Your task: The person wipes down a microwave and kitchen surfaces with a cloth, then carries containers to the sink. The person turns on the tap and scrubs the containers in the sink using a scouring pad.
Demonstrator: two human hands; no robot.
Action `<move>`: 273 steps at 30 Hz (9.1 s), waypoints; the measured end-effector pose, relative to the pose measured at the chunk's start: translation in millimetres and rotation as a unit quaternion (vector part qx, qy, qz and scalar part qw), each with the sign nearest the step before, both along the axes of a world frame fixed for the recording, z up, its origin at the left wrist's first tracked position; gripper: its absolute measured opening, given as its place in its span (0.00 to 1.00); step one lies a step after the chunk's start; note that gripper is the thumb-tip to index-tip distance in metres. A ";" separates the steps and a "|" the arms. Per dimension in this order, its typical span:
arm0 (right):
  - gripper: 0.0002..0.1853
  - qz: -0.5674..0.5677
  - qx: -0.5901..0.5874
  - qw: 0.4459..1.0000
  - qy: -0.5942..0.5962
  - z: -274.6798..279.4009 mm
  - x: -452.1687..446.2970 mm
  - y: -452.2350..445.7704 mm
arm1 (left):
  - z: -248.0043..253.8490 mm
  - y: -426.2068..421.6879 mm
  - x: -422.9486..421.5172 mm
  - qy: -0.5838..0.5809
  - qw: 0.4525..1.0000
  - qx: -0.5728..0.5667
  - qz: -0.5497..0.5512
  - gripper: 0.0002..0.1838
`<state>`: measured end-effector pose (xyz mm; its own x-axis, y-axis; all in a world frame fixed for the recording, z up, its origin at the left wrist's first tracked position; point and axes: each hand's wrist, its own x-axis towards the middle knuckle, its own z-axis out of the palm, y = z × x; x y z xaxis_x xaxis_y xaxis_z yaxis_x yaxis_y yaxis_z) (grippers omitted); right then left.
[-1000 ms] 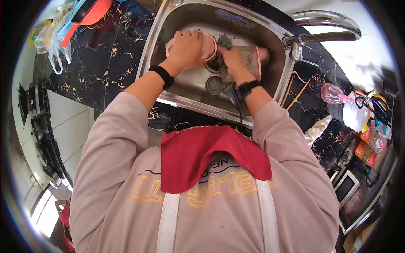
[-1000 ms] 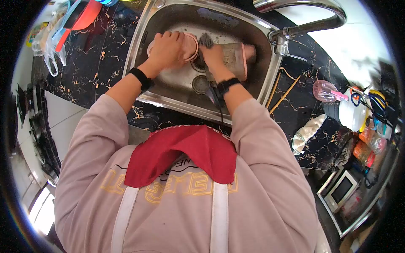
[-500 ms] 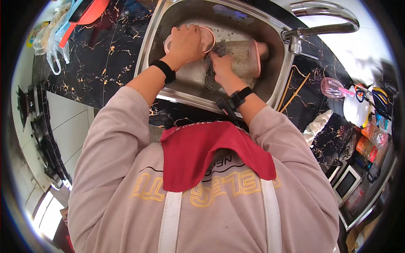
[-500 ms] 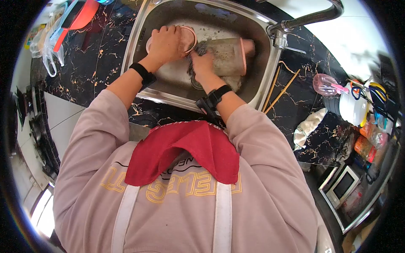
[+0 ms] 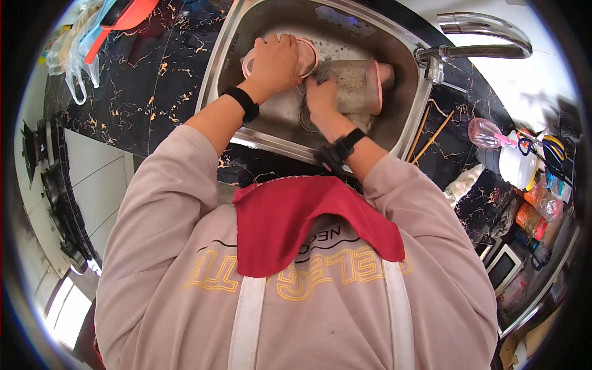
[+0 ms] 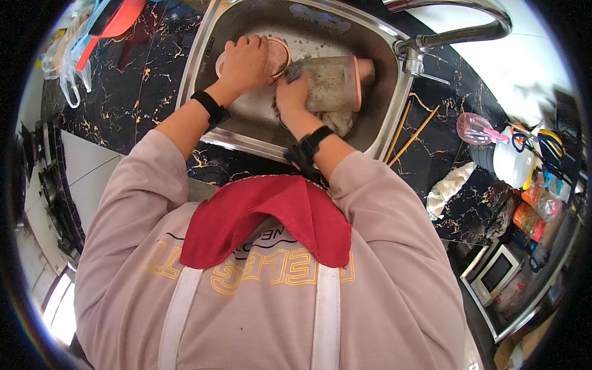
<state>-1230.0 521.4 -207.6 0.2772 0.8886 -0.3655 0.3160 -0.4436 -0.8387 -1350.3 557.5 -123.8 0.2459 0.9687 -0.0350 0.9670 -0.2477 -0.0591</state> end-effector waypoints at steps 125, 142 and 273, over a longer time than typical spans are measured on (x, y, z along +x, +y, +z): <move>0.23 0.391 0.208 0.871 -0.213 61.8 107.0 9.5 | -7.5 -23.9 -16.1 -0.145 0.983 0.047 0.106 0.41; 0.14 0.178 -0.271 0.932 0.164 39.2 170.0 37.1 | -52.9 -34.4 92.7 -0.370 0.922 -0.110 0.028 0.27; 0.18 0.327 0.141 0.932 0.070 53.0 118.0 44.1 | -32.5 -84.6 70.0 -0.178 0.965 -0.105 0.163 0.64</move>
